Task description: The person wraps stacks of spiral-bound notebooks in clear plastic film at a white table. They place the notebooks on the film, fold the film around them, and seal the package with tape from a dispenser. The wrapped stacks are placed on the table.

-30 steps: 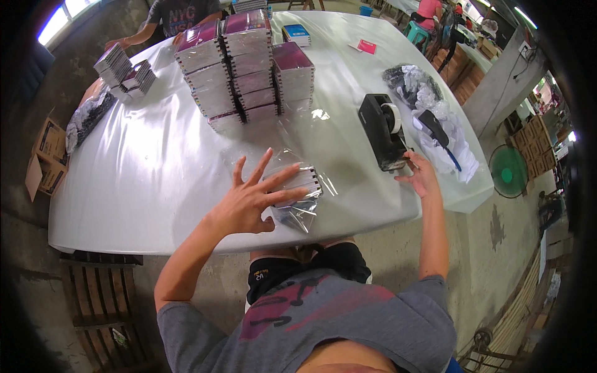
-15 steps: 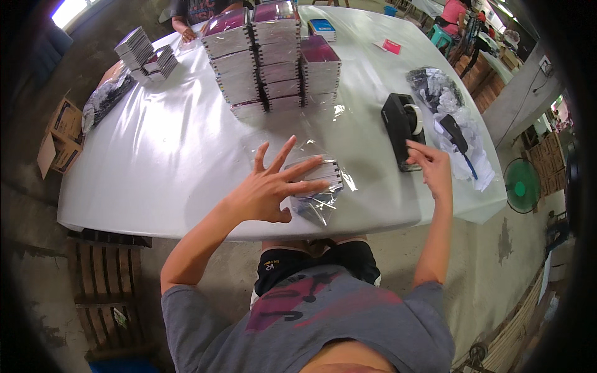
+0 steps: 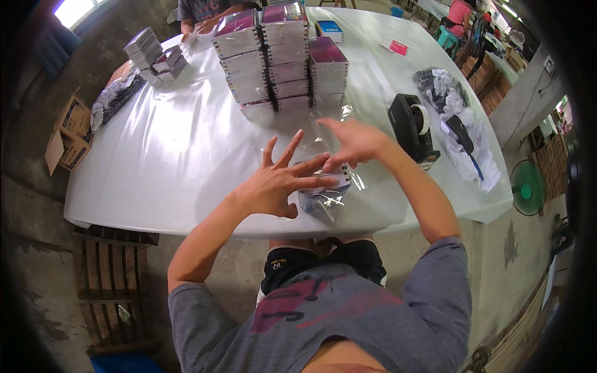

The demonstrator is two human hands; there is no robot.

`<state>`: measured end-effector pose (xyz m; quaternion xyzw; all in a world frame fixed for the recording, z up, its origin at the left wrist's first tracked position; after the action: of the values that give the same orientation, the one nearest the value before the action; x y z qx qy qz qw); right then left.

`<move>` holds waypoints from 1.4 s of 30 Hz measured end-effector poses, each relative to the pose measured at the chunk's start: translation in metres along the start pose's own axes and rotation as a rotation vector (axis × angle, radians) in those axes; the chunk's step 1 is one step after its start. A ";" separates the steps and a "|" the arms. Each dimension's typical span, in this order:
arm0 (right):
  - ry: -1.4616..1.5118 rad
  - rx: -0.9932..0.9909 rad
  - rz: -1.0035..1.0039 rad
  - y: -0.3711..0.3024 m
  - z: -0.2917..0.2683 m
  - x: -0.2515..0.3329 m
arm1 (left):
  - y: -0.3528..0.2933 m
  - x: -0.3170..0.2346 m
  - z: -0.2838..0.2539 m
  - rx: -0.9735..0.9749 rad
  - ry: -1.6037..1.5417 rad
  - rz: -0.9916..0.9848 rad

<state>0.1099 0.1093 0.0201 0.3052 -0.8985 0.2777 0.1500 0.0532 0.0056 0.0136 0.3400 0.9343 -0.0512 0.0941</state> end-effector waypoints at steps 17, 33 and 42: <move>0.144 -0.602 -0.663 -0.087 0.028 0.013 | 0.000 0.010 0.007 0.030 -0.133 -0.001; 0.332 -1.129 -0.700 -0.114 -0.009 -0.022 | -0.001 0.008 0.004 -0.145 -0.288 -0.026; 0.314 -0.504 -0.459 -0.088 0.030 0.005 | -0.003 0.010 0.006 -0.300 -0.341 -0.059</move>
<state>0.1584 0.0312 0.0346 0.4058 -0.8128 0.0504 0.4149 0.0444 0.0089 0.0053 0.2810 0.9116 0.0286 0.2986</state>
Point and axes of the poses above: each hand's wrist, its own y-axis towards the middle knuckle, its own z-axis out of the palm, x = y × z, the point moved 10 cm from there along y, towards the middle knuckle, and after that the axes turned 7 degrees about z, right-handed, at the moved point
